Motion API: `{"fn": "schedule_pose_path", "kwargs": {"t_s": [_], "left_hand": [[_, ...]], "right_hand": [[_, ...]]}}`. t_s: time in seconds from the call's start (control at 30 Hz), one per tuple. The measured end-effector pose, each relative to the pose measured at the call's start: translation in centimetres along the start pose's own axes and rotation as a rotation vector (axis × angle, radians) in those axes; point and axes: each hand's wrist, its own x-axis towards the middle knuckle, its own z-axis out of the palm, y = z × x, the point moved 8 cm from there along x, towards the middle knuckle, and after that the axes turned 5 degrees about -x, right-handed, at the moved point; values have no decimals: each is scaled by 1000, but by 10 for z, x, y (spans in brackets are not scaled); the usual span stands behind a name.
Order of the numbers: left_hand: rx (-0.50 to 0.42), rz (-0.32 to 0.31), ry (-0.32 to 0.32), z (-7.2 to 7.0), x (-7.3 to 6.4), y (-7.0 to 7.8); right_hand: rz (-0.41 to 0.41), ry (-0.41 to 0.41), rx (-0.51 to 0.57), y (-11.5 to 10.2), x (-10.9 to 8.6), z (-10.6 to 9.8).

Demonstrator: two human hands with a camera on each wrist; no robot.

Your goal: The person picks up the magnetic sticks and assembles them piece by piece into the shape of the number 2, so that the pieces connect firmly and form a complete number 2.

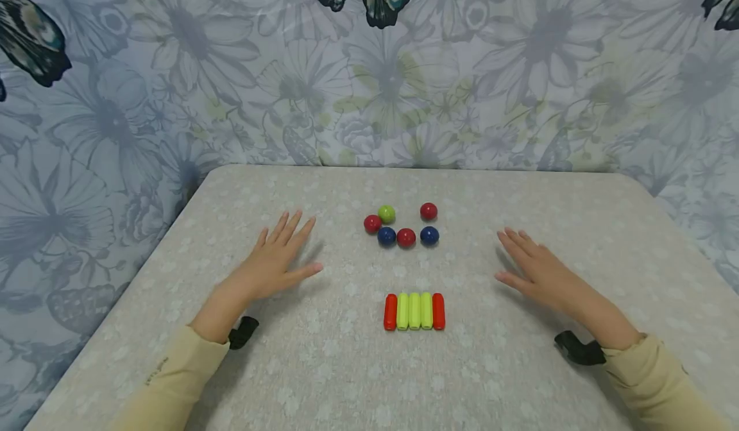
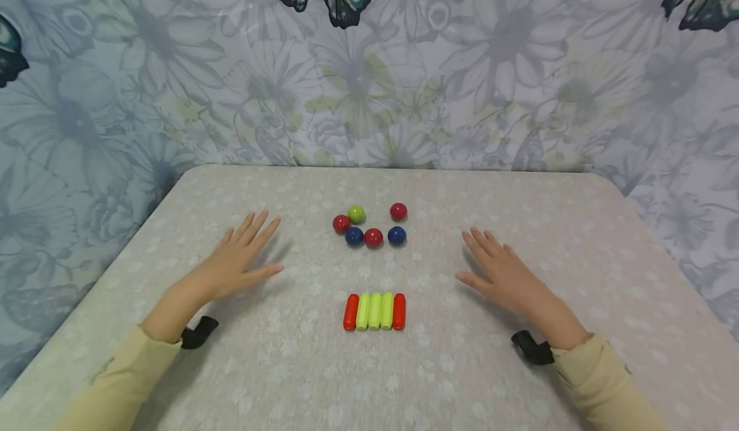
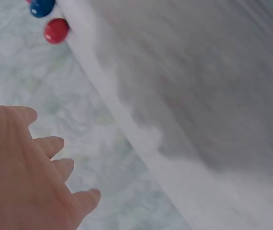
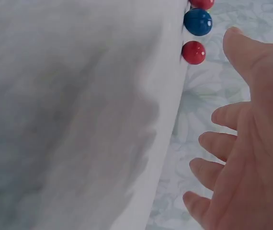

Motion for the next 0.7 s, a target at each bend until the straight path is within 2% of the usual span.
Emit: {"fn": "schedule_pose_path", "kwargs": {"t_s": [0.2,0.33,0.47,0.6,0.7], "left_hand": [[-117,116,-8,4,7,38],[-222,185,-43,12,13,62],[-337,222,-118,25,19,81],[-441,294,-222,41,25,100],[-474,332,-292,52,28,111]], "right_hand": [[5,0,56,-15,17,-3],[0,-8,90,-26,31,-1],[-34,30,126,-35,47,4],[-60,80,202,-41,62,11],[-62,106,270,-43,73,16]]}}
